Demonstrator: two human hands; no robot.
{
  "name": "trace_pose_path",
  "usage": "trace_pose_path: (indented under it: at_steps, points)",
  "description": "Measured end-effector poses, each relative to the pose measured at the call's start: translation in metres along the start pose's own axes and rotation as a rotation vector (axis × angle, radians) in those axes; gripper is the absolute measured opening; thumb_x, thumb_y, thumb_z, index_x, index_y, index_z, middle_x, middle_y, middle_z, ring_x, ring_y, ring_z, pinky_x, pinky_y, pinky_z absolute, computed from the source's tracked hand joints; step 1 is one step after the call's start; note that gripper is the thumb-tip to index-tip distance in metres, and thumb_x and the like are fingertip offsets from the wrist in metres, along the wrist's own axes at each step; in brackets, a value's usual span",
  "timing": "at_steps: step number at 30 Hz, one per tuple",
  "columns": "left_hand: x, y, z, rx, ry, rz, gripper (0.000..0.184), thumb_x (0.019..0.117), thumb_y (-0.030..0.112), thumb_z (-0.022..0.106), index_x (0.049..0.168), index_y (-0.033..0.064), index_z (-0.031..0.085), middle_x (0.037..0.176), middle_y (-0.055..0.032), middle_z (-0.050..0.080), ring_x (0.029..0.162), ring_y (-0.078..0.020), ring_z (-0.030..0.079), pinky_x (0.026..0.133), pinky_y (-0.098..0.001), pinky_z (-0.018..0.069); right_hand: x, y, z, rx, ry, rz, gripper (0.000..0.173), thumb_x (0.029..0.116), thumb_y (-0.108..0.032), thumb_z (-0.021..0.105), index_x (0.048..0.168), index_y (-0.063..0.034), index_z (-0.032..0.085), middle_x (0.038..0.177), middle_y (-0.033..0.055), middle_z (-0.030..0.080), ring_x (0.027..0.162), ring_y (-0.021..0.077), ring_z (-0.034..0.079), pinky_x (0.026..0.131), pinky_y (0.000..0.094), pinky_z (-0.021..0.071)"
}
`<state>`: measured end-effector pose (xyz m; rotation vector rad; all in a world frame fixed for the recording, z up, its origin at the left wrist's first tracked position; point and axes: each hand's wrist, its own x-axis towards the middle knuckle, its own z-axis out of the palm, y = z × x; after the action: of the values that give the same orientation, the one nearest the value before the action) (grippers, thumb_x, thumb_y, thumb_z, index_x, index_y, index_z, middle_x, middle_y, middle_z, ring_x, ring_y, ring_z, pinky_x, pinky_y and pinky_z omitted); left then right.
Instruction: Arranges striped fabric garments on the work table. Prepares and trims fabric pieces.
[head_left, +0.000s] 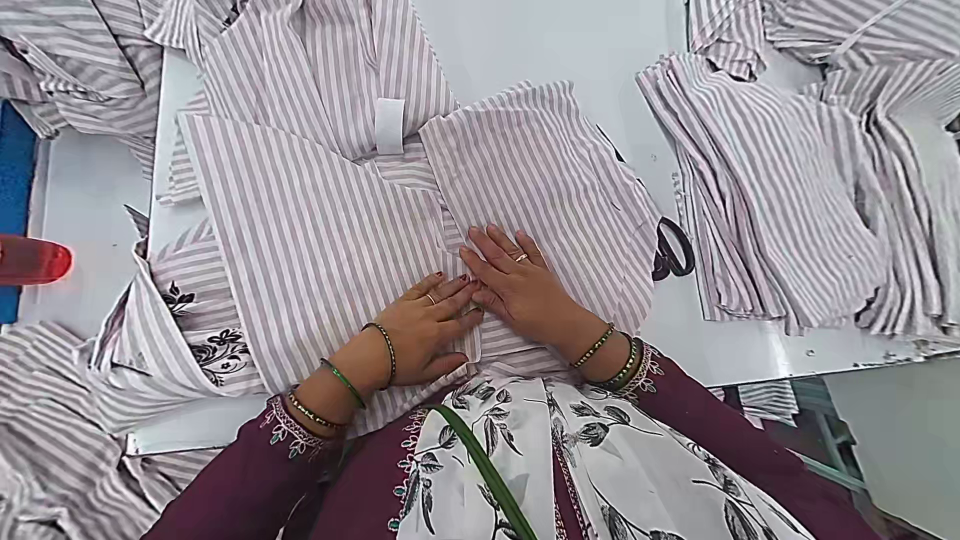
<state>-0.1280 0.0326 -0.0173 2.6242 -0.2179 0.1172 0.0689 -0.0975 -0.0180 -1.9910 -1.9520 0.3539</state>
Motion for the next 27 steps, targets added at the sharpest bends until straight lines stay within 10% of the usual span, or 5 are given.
trace_pose_path:
  at_steps: [5, 20, 24, 27]
  points:
    - [-0.018, 0.003, -0.001, 0.013, -0.038, 0.054, 0.052, 0.1028, 0.037, 0.043, 0.141, 0.0076, 0.062, 0.151, -0.0083, 0.056, 0.143, -0.0311, 0.05, 0.116, -0.0583, 0.0345, -0.011, 0.007, -0.005, -0.09, -0.038, 0.067, 0.098, 0.0898, -0.082, 0.029, 0.16, -0.0137, 0.036, 0.167, 0.0099, 0.03, 0.156, 0.0312, 0.021, 0.122, 0.062, 0.0104]
    - [-0.029, 0.004, -0.001, 0.013, -0.028, 0.032, 0.048, 0.1022, 0.038, 0.045, 0.138, 0.0139, 0.065, 0.151, -0.0033, 0.057, 0.145, -0.0309, 0.047, 0.118, -0.0547, 0.0333, -0.012, 0.016, -0.011, 0.023, -0.016, 0.108, 0.094, 0.0928, -0.081, 0.017, 0.158, -0.0177, 0.04, 0.167, 0.0078, 0.03, 0.157, 0.0303, 0.02, 0.121, 0.0658, 0.0059]
    - [-0.041, 0.006, 0.0, 0.159, 0.151, -0.294, 0.062, 0.1017, 0.059, 0.04, 0.138, 0.0155, 0.065, 0.151, -0.0081, 0.056, 0.145, -0.0378, 0.045, 0.113, -0.0691, 0.0295, -0.013, 0.017, -0.007, -0.036, -0.015, 0.088, 0.094, 0.0903, -0.08, 0.033, 0.158, -0.0156, 0.041, 0.167, 0.0109, 0.03, 0.156, 0.0327, 0.02, 0.12, 0.067, 0.0086]
    - [-0.072, 0.003, -0.013, 0.257, 0.451, -0.736, 0.08, 0.0974, 0.06, 0.048, 0.148, -0.0028, 0.051, 0.16, -0.0322, 0.033, 0.15, -0.0563, 0.025, 0.116, -0.0757, 0.0168, -0.013, 0.018, -0.008, -0.043, -0.034, 0.093, 0.097, 0.0889, -0.083, 0.031, 0.159, -0.0161, 0.038, 0.167, 0.011, 0.029, 0.157, 0.0327, 0.02, 0.12, 0.0673, 0.008]
